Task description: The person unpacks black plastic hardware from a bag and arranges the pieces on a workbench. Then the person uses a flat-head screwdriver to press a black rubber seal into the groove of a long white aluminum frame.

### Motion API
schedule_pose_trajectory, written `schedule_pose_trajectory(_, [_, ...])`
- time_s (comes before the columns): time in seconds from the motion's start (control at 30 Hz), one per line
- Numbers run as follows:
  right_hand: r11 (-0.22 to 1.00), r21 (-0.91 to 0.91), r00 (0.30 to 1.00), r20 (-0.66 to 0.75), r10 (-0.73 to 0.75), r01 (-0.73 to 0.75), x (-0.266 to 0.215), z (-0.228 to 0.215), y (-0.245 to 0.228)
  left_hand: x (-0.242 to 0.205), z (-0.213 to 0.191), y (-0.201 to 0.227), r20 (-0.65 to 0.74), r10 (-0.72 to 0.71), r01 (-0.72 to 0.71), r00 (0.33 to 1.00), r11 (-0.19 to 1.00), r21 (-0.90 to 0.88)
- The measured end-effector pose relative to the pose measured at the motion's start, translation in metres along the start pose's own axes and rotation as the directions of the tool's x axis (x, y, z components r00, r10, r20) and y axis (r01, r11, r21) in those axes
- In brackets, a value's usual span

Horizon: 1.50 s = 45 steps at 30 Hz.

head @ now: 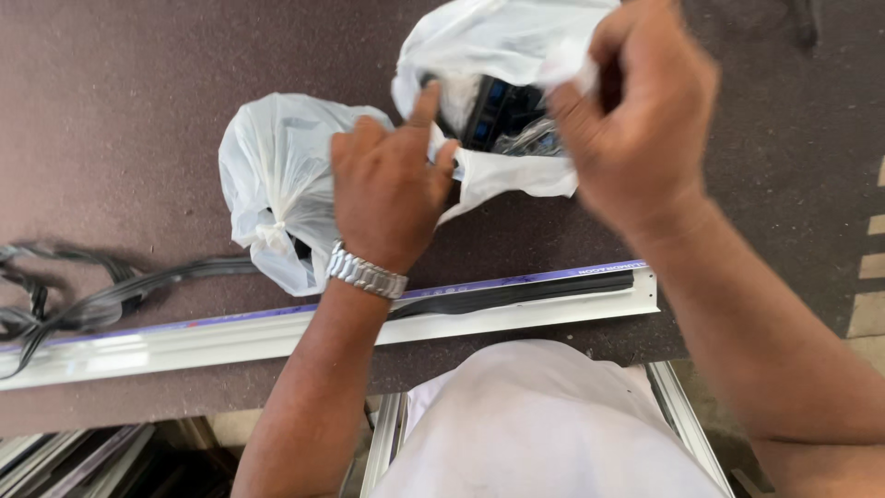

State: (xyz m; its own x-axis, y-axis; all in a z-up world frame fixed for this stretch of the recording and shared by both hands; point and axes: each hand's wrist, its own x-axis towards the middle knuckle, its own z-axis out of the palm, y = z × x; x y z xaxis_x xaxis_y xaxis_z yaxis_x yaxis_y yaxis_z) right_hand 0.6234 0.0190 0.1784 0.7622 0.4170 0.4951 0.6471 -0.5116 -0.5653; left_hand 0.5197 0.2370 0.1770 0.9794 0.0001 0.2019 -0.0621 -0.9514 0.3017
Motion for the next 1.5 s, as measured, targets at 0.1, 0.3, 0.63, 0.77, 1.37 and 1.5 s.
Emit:
schedule_pose_trajectory(0.1, [0.998,0.015,0.99,0.123,-0.062,0.061,-0.003,-0.017,-0.041,-0.001,0.002,-0.007,-0.022,-0.049,0.05,0.999,0.999,0.014])
schedule_pose_trajectory(0.3, [0.995,-0.038,0.78,0.624,-0.046,0.089,0.008,0.025,-0.041,0.012,0.034,-0.012,-0.154,-0.139,0.134,0.978,0.99,-0.044])
schedule_pose_trajectory(0.63, [0.906,-0.345,0.745,0.665,0.051,0.246,0.02,0.007,-0.015,0.026,0.025,-0.023,-0.267,-0.188,0.166,0.945,0.981,-0.105])
schedule_pose_trajectory(0.77, [0.973,-0.036,0.766,0.61,0.202,-0.228,0.003,-0.045,-0.024,0.001,-0.005,-0.023,-0.412,-0.144,-0.012,0.9,0.936,-0.353])
schedule_pose_trajectory(1.37, [0.461,0.332,0.566,0.41,0.715,-0.823,-0.157,-0.162,0.11,-0.028,0.019,0.015,0.088,-0.035,0.058,0.995,0.958,-0.282])
schedule_pose_trajectory(1.5, [0.677,0.035,0.675,0.143,0.724,-0.735,-0.145,-0.148,0.213,-0.009,0.021,0.006,0.178,-0.173,0.186,0.969,0.981,-0.059])
